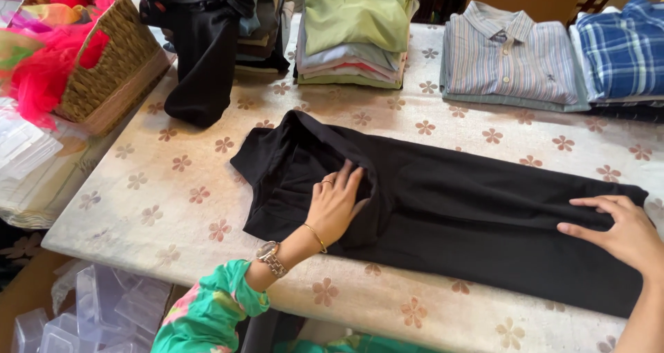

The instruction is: Folding shirts and placing them in a stack.

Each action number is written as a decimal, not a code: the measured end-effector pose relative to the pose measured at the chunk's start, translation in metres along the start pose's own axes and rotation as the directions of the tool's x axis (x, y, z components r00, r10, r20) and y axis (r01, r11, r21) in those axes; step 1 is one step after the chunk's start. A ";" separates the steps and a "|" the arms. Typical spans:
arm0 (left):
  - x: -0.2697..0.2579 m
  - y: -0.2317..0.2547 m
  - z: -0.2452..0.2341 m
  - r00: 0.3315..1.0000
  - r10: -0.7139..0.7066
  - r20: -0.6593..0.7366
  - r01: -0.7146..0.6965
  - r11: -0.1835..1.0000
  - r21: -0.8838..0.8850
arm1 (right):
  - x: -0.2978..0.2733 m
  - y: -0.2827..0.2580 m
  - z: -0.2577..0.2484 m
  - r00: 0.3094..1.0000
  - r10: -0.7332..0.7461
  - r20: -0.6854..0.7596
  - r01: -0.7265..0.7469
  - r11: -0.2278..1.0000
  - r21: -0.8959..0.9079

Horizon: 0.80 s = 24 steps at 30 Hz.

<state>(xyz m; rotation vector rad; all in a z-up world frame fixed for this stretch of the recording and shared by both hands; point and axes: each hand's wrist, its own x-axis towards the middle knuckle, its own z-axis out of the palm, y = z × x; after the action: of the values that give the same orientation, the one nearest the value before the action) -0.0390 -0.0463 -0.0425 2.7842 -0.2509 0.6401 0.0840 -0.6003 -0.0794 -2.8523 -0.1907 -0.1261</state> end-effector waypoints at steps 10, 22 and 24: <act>0.019 -0.031 0.037 0.912 -0.190 0.365 0.327 0.872 -0.364 | -0.003 -0.015 -0.011 1.000 0.023 0.007 -0.023 0.999 0.025; -0.001 -0.033 -0.045 0.500 -0.081 0.862 0.821 -0.273 -0.501 | -0.007 -0.022 -0.020 0.999 0.028 0.040 -0.032 0.994 0.102; -0.022 -0.037 -0.063 0.593 -0.440 0.675 0.691 -0.152 -0.706 | -0.006 -0.013 -0.015 0.999 -0.009 0.033 0.005 0.994 0.113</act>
<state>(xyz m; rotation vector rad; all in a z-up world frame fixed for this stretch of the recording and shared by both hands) -0.0751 0.0099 -0.0062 1.2890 0.4693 -0.1501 0.0747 -0.5929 -0.0620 -2.7422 -0.2076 -0.0667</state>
